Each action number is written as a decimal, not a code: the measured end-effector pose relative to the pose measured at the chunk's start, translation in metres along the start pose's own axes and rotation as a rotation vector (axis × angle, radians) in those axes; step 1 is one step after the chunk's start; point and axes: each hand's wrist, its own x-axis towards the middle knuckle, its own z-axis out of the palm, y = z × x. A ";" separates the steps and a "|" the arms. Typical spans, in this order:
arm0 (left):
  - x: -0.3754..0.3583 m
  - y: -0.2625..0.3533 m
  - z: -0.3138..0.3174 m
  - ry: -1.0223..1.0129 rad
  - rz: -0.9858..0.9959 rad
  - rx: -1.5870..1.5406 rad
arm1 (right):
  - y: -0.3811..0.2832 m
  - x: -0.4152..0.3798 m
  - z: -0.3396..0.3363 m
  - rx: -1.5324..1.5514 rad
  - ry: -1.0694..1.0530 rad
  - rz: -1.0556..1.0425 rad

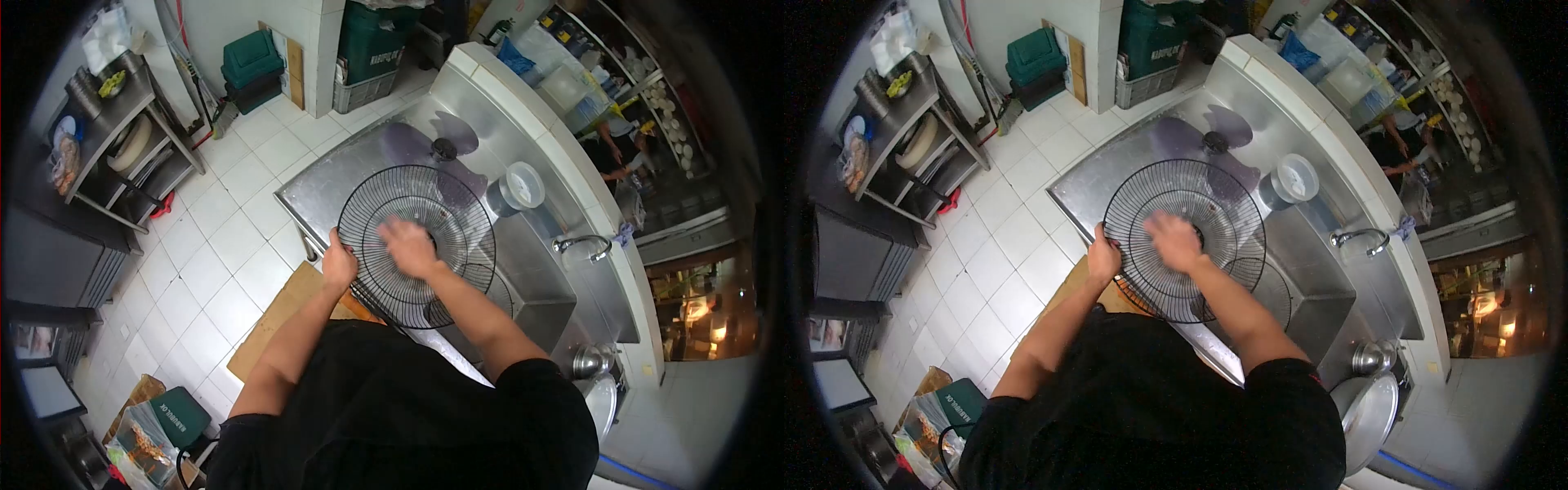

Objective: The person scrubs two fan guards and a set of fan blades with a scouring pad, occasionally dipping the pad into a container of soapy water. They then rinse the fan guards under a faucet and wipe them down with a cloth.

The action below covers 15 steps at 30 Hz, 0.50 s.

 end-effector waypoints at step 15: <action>-0.016 0.006 0.009 0.075 0.013 0.012 | 0.034 0.005 0.008 -0.125 0.146 0.477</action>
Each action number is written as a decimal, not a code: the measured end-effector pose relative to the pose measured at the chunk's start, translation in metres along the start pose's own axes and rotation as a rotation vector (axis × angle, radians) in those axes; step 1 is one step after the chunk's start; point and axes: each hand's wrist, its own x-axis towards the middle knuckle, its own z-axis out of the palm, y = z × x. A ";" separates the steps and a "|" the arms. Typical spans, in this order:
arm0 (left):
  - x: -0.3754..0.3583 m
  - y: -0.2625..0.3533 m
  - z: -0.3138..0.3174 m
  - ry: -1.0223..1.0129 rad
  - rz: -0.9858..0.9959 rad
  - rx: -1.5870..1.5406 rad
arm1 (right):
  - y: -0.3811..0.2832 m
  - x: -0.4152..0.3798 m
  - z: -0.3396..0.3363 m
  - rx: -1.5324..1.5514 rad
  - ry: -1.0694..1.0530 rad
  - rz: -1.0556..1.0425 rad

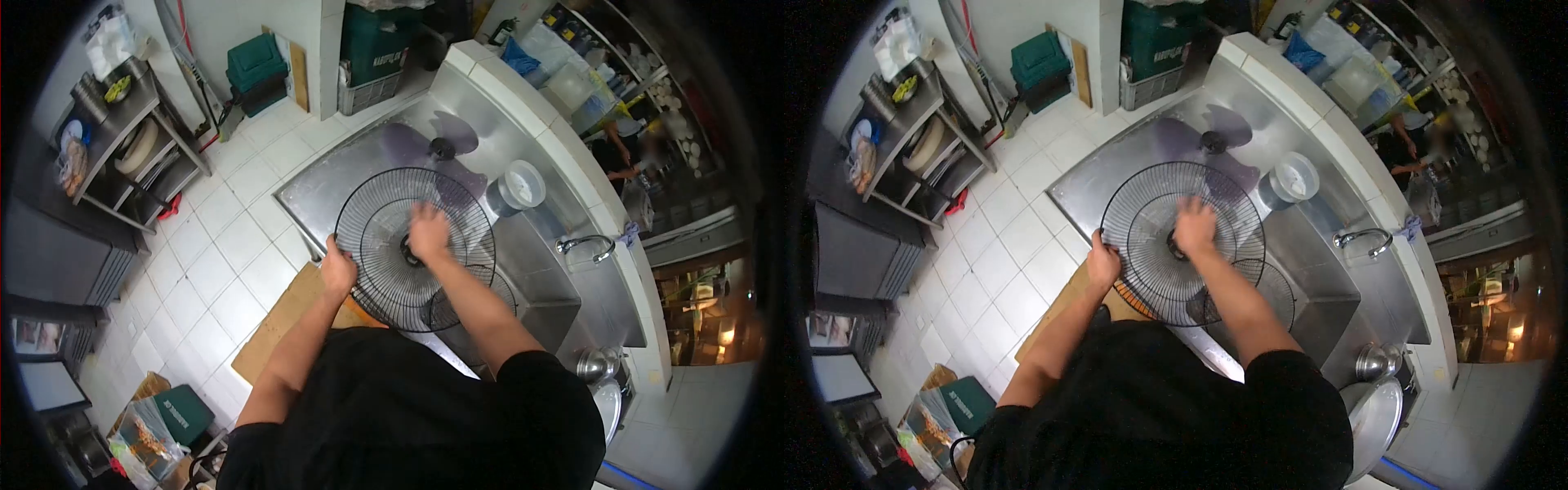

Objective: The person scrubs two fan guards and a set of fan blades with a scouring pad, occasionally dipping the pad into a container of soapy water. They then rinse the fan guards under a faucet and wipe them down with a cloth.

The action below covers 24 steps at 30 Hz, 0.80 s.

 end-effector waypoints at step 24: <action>-0.022 0.004 -0.031 0.018 -0.177 0.116 | 0.311 0.145 -0.036 0.140 -0.527 0.399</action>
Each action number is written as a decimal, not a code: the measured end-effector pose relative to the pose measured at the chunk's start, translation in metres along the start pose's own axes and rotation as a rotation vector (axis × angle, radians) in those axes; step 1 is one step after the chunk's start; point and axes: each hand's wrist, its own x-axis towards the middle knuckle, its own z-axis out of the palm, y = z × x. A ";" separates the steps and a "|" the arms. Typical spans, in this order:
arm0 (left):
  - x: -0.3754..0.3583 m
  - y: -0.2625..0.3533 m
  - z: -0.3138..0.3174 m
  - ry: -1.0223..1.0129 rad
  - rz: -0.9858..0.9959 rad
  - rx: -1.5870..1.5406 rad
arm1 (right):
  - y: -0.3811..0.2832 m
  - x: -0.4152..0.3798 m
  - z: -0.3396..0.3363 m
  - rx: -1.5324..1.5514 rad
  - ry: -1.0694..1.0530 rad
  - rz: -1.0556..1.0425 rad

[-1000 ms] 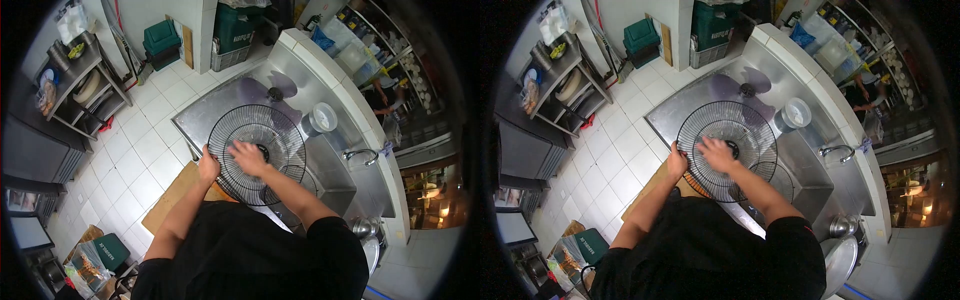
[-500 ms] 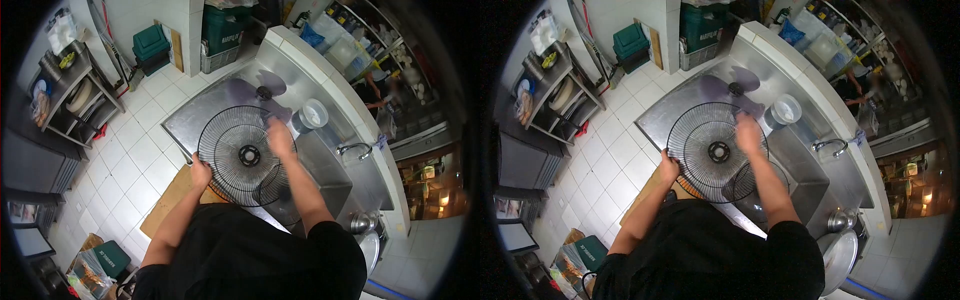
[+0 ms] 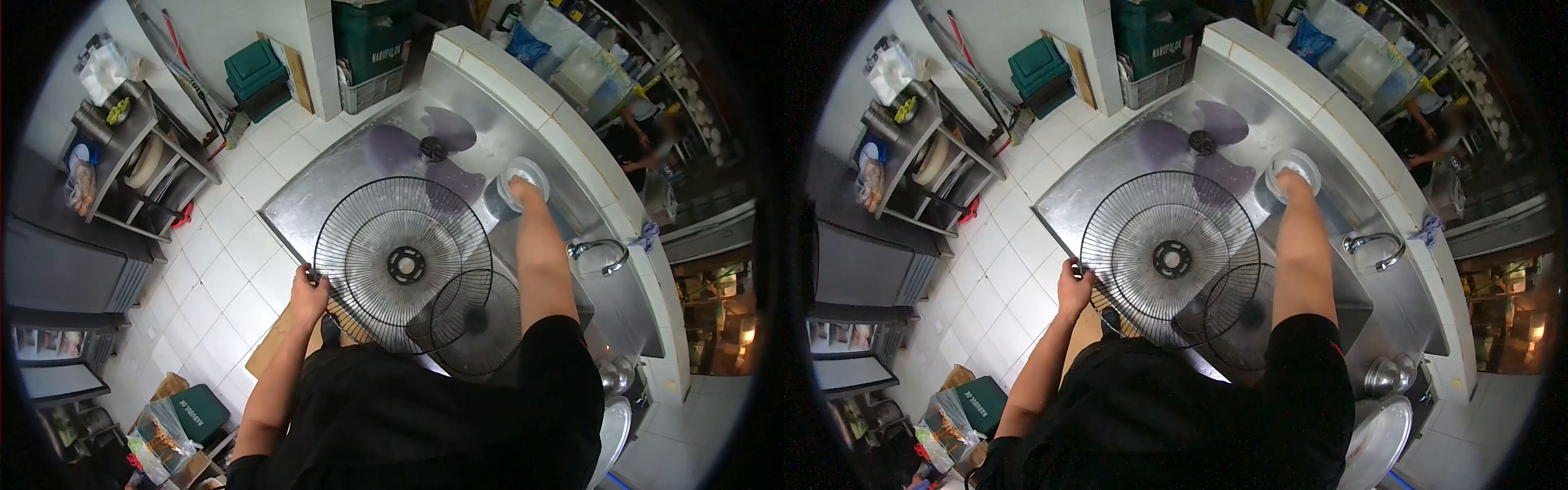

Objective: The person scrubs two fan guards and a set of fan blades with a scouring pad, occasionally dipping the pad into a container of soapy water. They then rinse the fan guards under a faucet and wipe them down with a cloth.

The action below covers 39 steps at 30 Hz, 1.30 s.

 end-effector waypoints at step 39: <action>0.015 -0.003 0.038 0.034 0.065 -0.113 | -0.211 -0.258 0.202 -0.041 0.400 -0.961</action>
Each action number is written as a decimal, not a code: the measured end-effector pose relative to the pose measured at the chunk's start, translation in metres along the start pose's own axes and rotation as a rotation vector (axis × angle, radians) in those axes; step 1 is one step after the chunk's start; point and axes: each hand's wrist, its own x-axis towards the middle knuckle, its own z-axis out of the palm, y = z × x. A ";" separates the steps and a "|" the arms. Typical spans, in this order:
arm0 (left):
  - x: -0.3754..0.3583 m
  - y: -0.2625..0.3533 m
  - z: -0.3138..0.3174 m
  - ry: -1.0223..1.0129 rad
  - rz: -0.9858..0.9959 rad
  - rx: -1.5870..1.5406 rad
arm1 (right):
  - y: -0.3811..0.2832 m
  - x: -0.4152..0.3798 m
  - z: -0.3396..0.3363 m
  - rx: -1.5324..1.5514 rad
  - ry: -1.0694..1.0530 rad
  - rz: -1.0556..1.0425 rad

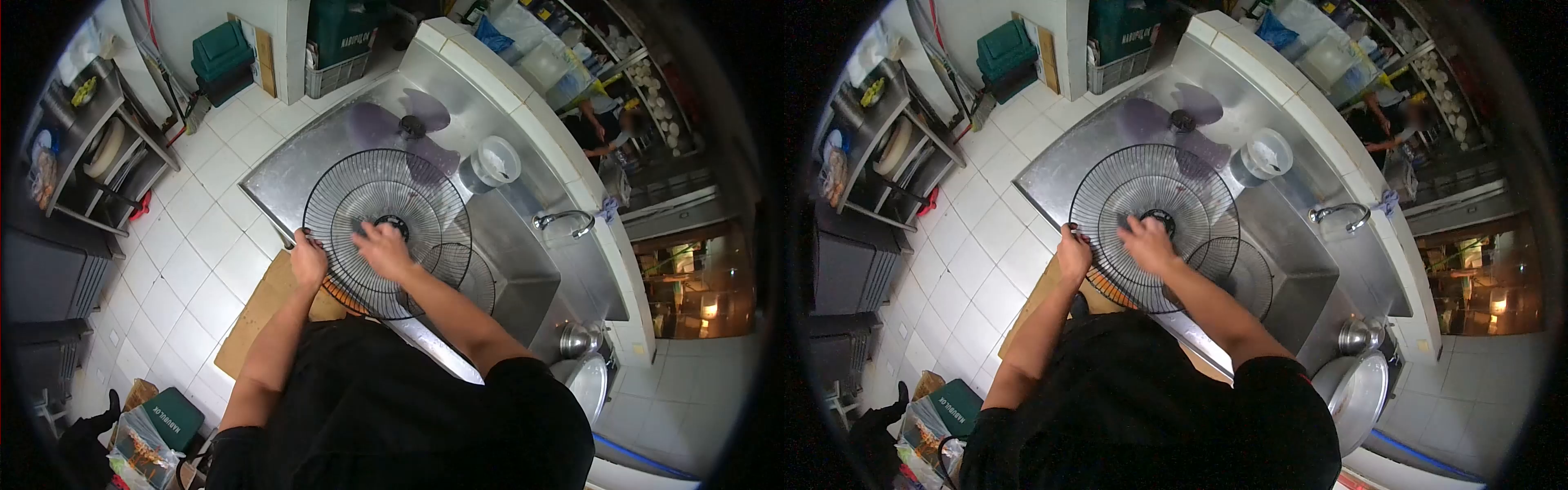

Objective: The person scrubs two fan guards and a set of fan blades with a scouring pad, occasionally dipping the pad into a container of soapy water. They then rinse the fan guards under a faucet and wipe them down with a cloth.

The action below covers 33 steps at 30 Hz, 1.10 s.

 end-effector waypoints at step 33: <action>-0.023 0.029 -0.029 -0.701 -0.352 -0.255 | 0.027 0.026 0.006 -0.023 0.165 0.199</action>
